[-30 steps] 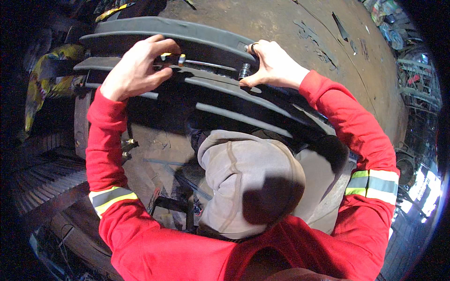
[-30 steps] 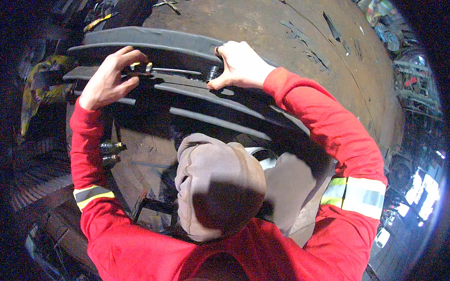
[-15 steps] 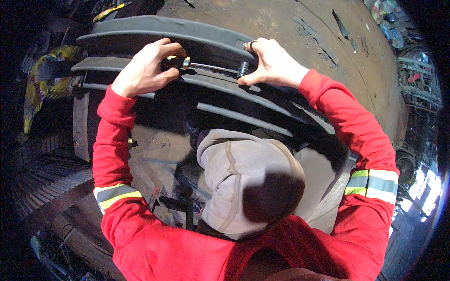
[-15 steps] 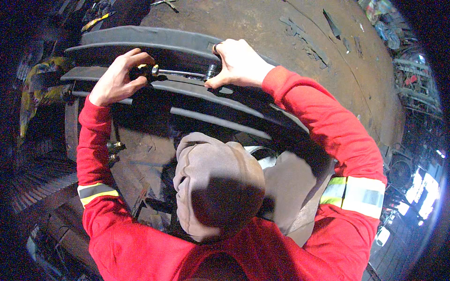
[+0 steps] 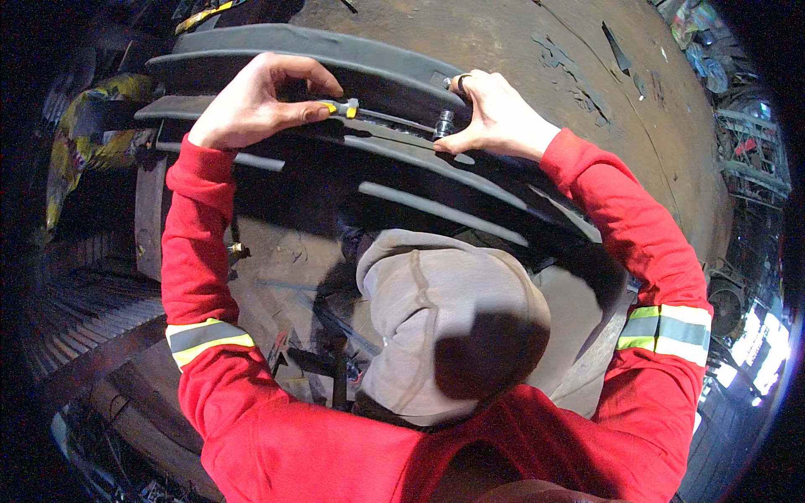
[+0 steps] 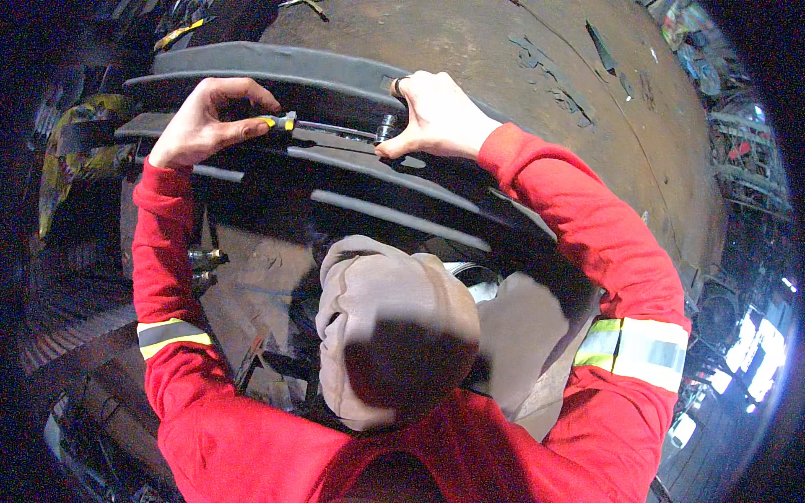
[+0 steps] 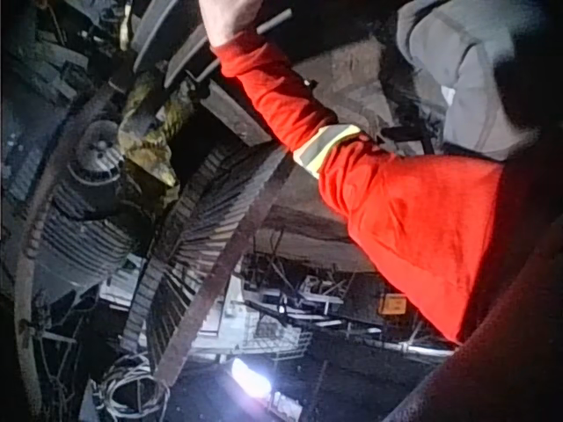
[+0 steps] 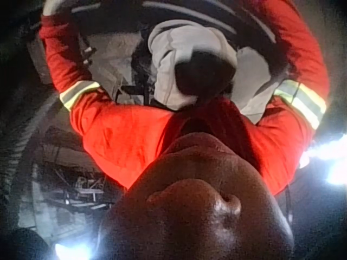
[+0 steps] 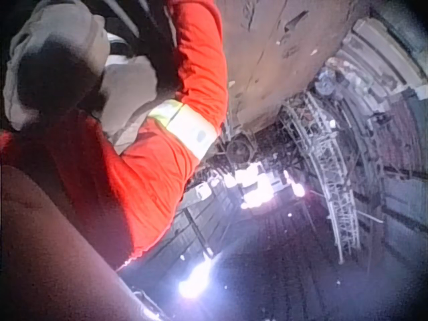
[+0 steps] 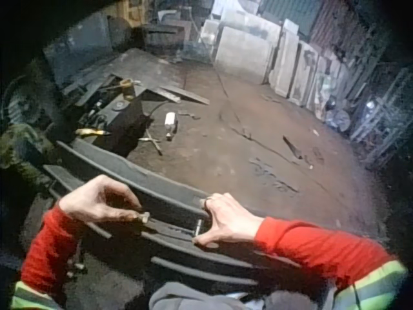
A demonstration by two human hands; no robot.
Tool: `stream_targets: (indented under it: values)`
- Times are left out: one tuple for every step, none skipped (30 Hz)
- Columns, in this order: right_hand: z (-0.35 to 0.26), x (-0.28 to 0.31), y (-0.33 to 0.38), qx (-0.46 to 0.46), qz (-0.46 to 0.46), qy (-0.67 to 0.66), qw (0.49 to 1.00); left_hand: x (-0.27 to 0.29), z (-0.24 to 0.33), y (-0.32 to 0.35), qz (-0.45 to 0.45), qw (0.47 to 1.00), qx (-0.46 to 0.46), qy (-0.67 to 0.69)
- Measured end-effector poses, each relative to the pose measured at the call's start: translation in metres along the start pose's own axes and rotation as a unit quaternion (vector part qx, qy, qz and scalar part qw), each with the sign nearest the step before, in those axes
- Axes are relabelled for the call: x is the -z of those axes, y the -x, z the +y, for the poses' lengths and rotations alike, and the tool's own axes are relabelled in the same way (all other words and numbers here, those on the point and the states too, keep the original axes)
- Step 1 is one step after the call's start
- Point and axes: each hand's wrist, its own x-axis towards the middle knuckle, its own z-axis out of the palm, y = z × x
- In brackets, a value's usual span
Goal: The person sits on the floor and assembles a metal frame by hand-tightening bolts and then using a screwdriver to secure them. The person works on multiple sections of the frame, ensuring the components are aligned and fastened.
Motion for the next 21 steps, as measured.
stream_targets:
  values:
    - [-0.001,0.0,0.0,0.001,0.001,-0.002,1.0,0.0,-0.002,-0.001,0.008,1.0,-0.008,-0.016]
    - [-0.001,0.0,0.0,0.002,0.003,-0.004,1.0,-0.002,-0.006,-0.003,0.017,0.999,-0.016,-0.033]
    - [-0.001,0.0,0.0,-0.001,-0.003,0.001,1.0,-0.005,-0.01,-0.005,0.025,0.998,-0.024,-0.049]
    - [-0.001,0.0,-0.001,-0.002,-0.008,0.006,1.0,-0.014,-0.011,-0.008,0.042,0.997,-0.041,-0.056]
    - [-0.001,0.0,-0.002,-0.004,-0.014,0.012,1.0,-0.022,-0.019,-0.009,0.041,0.998,-0.029,-0.028]
    - [-0.001,0.0,-0.001,-0.002,-0.011,0.018,1.0,-0.023,-0.016,-0.009,0.05,0.998,-0.02,-0.024]
    - [0.0,-0.002,-0.002,0.001,-0.008,0.024,1.0,-0.024,-0.012,-0.007,0.059,0.998,-0.01,-0.02]
    - [0.001,-0.002,-0.002,0.003,-0.006,0.03,1.0,-0.024,-0.01,-0.007,0.073,0.997,-0.013,-0.026]
    - [0.0,-0.002,-0.002,0.006,0.003,0.023,1.0,-0.023,-0.009,-0.006,0.085,0.996,-0.017,-0.031]
    - [-0.001,-0.001,-0.001,0.008,0.012,0.016,1.0,-0.024,-0.007,-0.005,0.097,0.994,-0.02,-0.037]
    - [-0.002,-0.001,0.0,0.011,0.021,0.009,1.0,-0.027,-0.003,-0.004,0.14,0.99,0.011,-0.002]
    - [-0.002,-0.001,0.0,0.005,0.016,0.006,1.0,-0.032,0.002,-0.004,0.182,0.982,0.042,0.031]
    - [-0.001,-0.002,0.0,0.0,0.012,0.004,1.0,-0.036,0.005,-0.004,0.224,0.97,0.073,0.063]
    - [0.0,-0.002,0.001,-0.007,0.007,0.001,1.0,-0.04,0.004,-0.006,0.283,0.954,0.065,0.068]
    - [0.0,-0.001,0.001,-0.005,-0.001,0.007,1.0,-0.046,0.002,-0.009,0.354,0.928,0.051,0.102]
    - [0.0,0.0,0.0,-0.004,-0.01,0.013,1.0,-0.051,0.004,-0.012,0.406,0.895,0.033,0.18]
    - [0.001,0.001,0.0,-0.004,-0.018,0.019,1.0,-0.057,0.008,-0.017,0.453,0.854,0.013,0.256]
    - [0.003,0.004,-0.001,-0.035,-0.072,-0.022,0.997,-0.063,0.016,-0.025,0.499,0.821,-0.023,0.275]
    - [0.003,0.01,-0.006,-0.06,-0.127,-0.065,0.988,-0.067,0.023,-0.031,0.542,0.806,-0.04,0.237]
    - [0.002,0.018,-0.01,-0.086,-0.182,-0.107,0.974,-0.071,0.034,-0.039,0.563,0.791,-0.079,0.225]
    - [-0.003,0.031,-0.014,-0.117,-0.26,-0.161,0.945,-0.076,0.046,-0.048,0.583,0.775,-0.119,0.212]
